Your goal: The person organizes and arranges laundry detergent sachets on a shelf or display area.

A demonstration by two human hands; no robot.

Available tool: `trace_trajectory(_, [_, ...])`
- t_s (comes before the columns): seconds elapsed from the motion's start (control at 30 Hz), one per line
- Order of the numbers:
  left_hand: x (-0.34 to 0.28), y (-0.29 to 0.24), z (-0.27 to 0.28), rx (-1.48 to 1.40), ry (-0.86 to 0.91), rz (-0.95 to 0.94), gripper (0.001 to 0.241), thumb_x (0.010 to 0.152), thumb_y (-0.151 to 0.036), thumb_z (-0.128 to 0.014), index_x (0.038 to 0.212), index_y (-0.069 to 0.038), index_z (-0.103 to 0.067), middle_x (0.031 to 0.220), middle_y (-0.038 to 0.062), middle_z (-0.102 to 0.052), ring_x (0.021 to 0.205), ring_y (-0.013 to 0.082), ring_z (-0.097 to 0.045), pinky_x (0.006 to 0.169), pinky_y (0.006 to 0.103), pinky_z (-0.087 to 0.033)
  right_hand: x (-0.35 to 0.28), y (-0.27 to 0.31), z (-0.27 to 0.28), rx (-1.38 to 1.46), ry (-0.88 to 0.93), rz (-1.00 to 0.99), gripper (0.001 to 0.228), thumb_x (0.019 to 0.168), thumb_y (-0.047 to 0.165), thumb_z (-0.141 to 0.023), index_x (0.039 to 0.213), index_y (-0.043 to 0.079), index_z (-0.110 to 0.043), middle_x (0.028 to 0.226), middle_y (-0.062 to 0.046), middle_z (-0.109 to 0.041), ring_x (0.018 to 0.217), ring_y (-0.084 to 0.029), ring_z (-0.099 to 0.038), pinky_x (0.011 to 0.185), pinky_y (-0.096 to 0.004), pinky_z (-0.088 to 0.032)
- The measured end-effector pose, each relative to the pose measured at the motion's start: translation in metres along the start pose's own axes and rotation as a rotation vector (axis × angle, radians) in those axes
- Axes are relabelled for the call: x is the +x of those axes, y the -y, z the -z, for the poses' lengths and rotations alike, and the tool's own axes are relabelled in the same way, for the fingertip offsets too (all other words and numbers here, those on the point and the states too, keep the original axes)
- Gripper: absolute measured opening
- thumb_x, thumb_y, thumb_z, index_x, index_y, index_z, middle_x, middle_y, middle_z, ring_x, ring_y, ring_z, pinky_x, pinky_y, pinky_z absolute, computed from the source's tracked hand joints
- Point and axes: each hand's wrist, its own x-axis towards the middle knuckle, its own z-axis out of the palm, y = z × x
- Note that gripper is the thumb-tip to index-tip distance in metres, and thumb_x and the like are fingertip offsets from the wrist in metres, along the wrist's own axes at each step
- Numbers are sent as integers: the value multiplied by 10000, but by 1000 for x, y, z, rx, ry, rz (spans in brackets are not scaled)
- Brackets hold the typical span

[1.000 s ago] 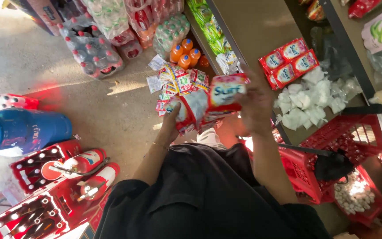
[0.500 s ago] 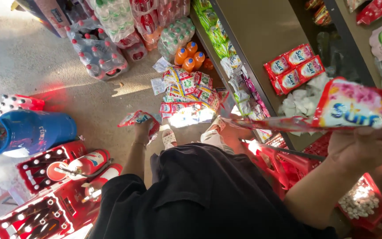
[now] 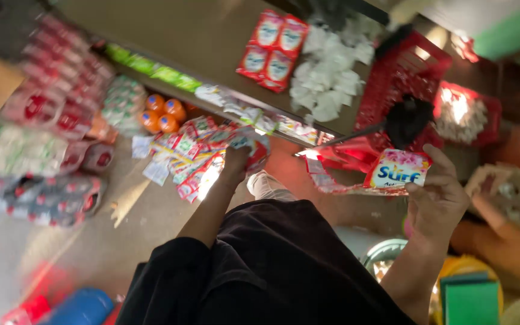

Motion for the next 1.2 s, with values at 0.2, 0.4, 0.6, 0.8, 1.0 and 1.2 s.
trace_trajectory(0.2, [56, -25, -181, 156, 391, -60, 338, 851, 68, -652, 1187, 32, -637, 1058, 117, -722, 922, 234, -711, 793, 394, -599, -29, 28, 19, -6, -305, -118, 207, 793, -147, -733, 949, -29, -664, 1504, -270, -545, 1200, -271, -607, 971, -360, -458])
trace_trajectory(0.4, [59, -55, -317, 305, 560, -115, 346, 846, 49, -673, 1190, 18, -649, 1074, 87, -742, 977, 198, -708, 870, 352, -570, -42, 10, 50, -130, -359, -62, 227, 835, -149, -741, 1017, -46, -654, 1515, -266, -524, 1356, -268, -574, 1192, -383, -456])
trace_trajectory(0.6, [113, -61, -351, 632, 731, -230, 472, 918, -157, -727, 1313, 45, -565, 1237, 147, -690, 1138, 228, -653, 992, 346, -523, -7, -10, 52, -148, -346, -53, 218, 831, -118, -770, 992, -36, -649, 1516, -245, -546, 1360, -248, -576, 1185, -358, -461])
trace_trajectory(0.8, [50, -102, -275, 883, 804, -120, 824, 1005, -500, -604, 1565, 31, -314, 1607, 195, -389, 1493, 256, -375, 1196, 357, -316, 26, -61, 21, -155, -84, -97, 267, 761, -57, -828, 887, 26, -608, 1460, -209, -604, 981, -70, -574, 835, -214, -478])
trace_trajectory(1.0, [-56, -132, -159, 608, 1016, -86, 740, 1023, -478, -596, 1556, 10, -435, 1559, 190, -487, 1502, 263, -436, 1250, 388, -344, 65, -78, -67, 9, 216, -279, 231, 816, -43, -823, 886, -1, -607, 1556, -215, -474, 1112, -157, -593, 938, -301, -533])
trace_trajectory(1.2, [-113, -142, -114, 694, 776, -64, 571, 926, -317, -748, 1401, -33, -608, 1330, 93, -678, 1223, 158, -613, 1065, 360, -495, 88, -95, -134, 152, 499, -211, 197, 866, -32, -814, 960, -16, -642, 1618, -177, -382, 1436, -299, -533, 1095, -392, -560])
